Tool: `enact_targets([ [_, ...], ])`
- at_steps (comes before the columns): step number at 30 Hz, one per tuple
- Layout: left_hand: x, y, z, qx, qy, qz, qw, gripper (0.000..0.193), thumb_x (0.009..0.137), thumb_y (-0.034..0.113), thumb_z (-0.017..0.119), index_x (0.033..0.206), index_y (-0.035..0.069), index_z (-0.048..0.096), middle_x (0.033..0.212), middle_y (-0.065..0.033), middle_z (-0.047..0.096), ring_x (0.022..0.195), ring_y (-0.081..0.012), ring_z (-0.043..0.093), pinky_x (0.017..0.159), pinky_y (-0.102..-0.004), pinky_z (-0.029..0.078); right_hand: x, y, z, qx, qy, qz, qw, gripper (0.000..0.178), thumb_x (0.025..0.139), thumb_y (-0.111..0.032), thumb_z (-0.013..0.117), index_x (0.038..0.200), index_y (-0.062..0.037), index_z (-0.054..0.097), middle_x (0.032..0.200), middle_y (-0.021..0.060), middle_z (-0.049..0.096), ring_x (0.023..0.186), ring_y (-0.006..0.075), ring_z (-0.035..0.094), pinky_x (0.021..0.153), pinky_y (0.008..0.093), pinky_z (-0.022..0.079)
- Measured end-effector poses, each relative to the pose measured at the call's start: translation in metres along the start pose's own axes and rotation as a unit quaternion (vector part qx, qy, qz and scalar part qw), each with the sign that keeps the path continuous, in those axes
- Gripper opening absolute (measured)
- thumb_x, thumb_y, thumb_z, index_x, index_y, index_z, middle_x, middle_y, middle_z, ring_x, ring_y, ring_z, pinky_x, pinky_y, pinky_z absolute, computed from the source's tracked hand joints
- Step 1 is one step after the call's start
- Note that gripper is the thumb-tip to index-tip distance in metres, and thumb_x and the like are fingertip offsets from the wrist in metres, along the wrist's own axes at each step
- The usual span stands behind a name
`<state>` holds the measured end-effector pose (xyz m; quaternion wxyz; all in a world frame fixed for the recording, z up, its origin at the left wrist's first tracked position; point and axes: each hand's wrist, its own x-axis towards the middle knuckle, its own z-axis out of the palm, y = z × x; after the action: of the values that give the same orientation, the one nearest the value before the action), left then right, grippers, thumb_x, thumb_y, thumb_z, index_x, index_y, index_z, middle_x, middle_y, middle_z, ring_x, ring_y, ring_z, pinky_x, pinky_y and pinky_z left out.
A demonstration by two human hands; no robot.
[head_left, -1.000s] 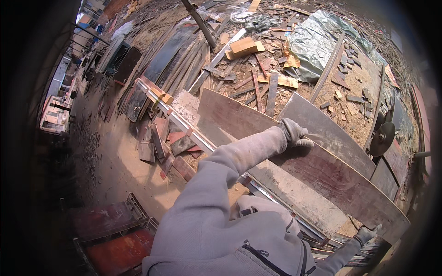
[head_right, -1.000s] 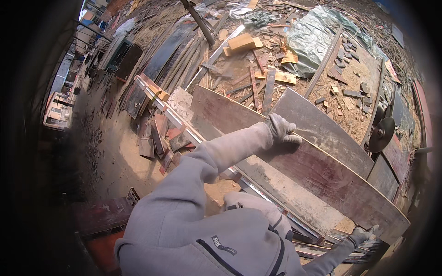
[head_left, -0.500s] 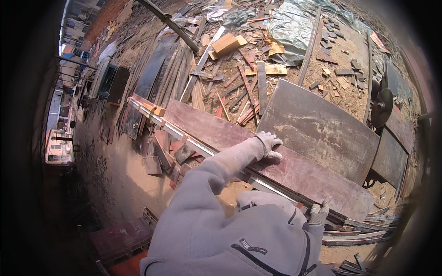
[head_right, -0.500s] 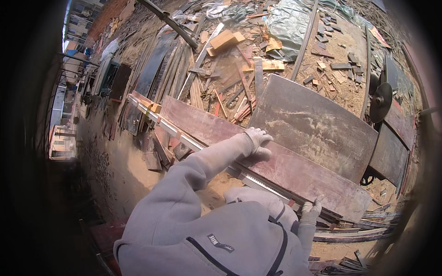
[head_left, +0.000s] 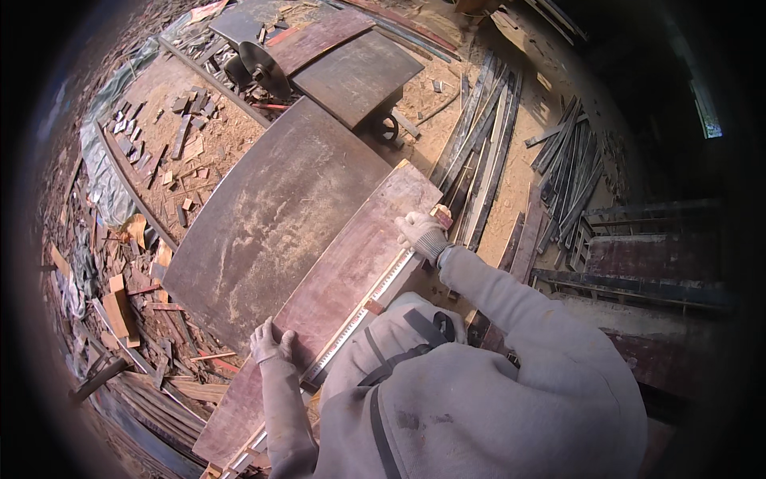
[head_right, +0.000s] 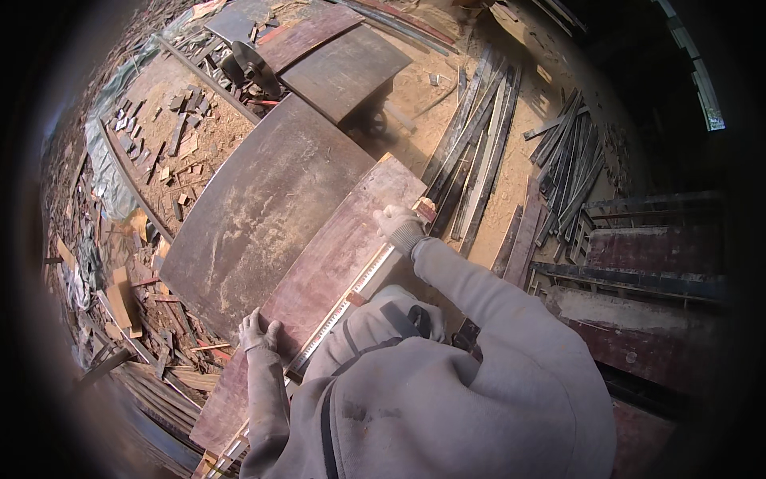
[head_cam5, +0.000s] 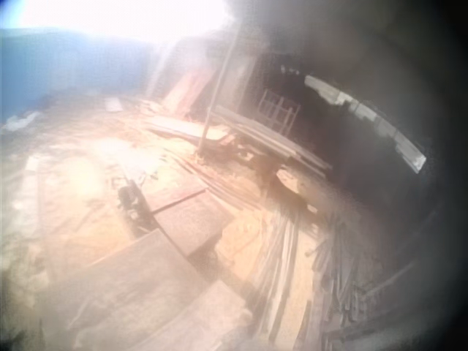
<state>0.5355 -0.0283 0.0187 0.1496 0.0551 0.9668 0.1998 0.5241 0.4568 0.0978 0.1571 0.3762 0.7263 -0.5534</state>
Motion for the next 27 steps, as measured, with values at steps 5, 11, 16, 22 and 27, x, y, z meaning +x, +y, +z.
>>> enact_targets([
  [5, 0.009, 0.007, 0.002, 0.052, -0.039, -0.022, 0.998, 0.076, 0.069, 0.042, 0.091, 0.137, 0.018, 0.064, 0.129, -0.0094, 0.064, 0.124, -0.0343, 0.056, 0.108, -0.0488, 0.045, 0.069, 0.027, -0.091, -0.28, 0.27, -0.108, 0.915, 0.061, 0.093, -0.038, 0.075, 0.142, -0.0052, 0.059, 0.136, 0.0219, 0.067, 0.128, 0.0342, 0.064, 0.107, 0.0419, 0.05],
  [11, 0.025, 0.027, -0.022, 0.111, -0.114, -0.073, 0.985, 0.078, 0.069, 0.039, 0.092, 0.138, 0.017, 0.063, 0.132, -0.0133, 0.061, 0.126, -0.036, 0.055, 0.109, -0.047, 0.046, 0.094, 0.047, -0.102, -0.253, 0.161, 0.029, 0.954, 0.056, 0.085, -0.035, 0.082, 0.132, -0.0091, 0.066, 0.124, 0.019, 0.072, 0.119, 0.0341, 0.068, 0.102, 0.044, 0.053],
  [16, 0.054, 0.103, -0.025, 0.042, -0.097, -0.02, 0.994, 0.087, 0.075, 0.043, 0.087, 0.149, 0.015, 0.052, 0.133, -0.0181, 0.06, 0.126, -0.0399, 0.054, 0.111, -0.05, 0.043, 0.091, 0.016, -0.107, -0.251, 0.148, 0.037, 0.956, 0.056, 0.081, -0.033, 0.081, 0.128, -0.0063, 0.067, 0.121, 0.0206, 0.073, 0.115, 0.0362, 0.07, 0.099, 0.0424, 0.054],
  [22, 0.105, 0.195, 0.025, -0.017, -0.021, 0.085, 0.996, 0.087, 0.07, 0.051, 0.086, 0.144, 0.016, 0.057, 0.129, -0.0142, 0.062, 0.122, -0.0376, 0.055, 0.108, -0.0517, 0.043, 0.111, -0.018, -0.123, -0.385, 0.024, 0.032, 0.922, 0.064, 0.081, -0.047, 0.08, 0.127, -0.0045, 0.069, 0.123, 0.0211, 0.072, 0.12, 0.0362, 0.067, 0.102, 0.0418, 0.052],
  [27, 0.128, 0.208, 0.026, -0.01, -0.016, 0.032, 0.999, 0.08, 0.061, 0.046, 0.093, 0.132, 0.018, 0.065, 0.124, -0.0107, 0.064, 0.12, -0.0366, 0.055, 0.106, -0.0503, 0.043, 0.237, -0.118, -0.192, -0.309, 0.115, -0.043, 0.943, 0.072, 0.088, -0.052, 0.074, 0.142, -0.0073, 0.062, 0.132, 0.0195, 0.07, 0.128, 0.0336, 0.064, 0.109, 0.0417, 0.049],
])
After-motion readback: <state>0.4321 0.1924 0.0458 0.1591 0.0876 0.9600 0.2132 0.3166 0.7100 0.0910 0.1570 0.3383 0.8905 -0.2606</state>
